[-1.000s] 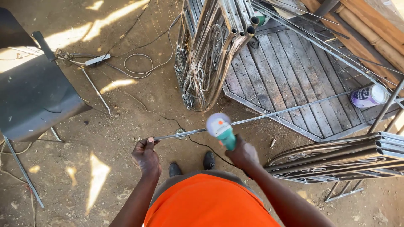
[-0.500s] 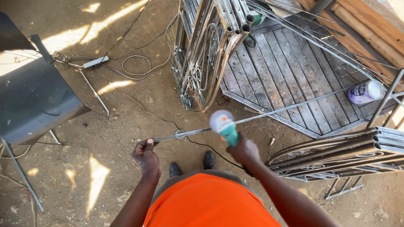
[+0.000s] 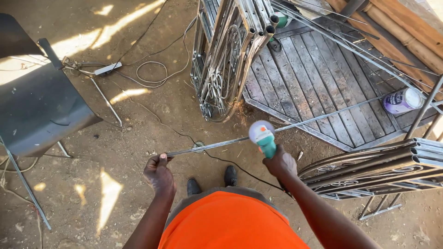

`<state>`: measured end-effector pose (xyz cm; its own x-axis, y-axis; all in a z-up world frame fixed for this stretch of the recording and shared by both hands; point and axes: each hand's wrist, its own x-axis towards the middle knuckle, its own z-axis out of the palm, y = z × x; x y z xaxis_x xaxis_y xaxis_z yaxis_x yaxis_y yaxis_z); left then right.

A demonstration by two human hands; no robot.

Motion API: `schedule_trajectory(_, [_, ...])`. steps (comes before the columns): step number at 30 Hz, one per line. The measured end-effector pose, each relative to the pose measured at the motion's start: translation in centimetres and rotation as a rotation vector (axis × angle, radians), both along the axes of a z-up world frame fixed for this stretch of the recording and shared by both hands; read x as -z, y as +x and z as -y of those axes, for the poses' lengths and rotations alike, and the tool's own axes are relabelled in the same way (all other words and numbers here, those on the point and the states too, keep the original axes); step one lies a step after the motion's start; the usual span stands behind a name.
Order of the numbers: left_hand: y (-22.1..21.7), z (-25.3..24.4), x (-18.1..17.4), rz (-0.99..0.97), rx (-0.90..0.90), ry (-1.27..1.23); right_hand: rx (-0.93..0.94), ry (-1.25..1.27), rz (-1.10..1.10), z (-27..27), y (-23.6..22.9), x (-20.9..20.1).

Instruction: Using a handheld angle grinder to smooth the surface of long metal rods.

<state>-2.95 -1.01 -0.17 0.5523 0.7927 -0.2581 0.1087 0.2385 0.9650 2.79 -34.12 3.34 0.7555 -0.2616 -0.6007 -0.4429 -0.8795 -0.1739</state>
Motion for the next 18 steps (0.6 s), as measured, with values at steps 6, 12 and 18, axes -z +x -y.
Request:
schedule_trajectory(6, [0.5, 0.0, 1.3, -0.002, 0.02, 0.011, -0.03, 0.073, -0.006, -3.1, -0.9, -4.4])
schedule_trajectory(12, [0.4, 0.1, 0.9, 0.006, 0.023, 0.022, -0.004, 0.116, 0.017, -1.9, -0.6, -1.8])
schedule_trajectory(18, [0.1, 1.3, 0.2, -0.01, 0.023, 0.016, -0.005, 0.146, 0.026, -1.5, -0.3, -3.2])
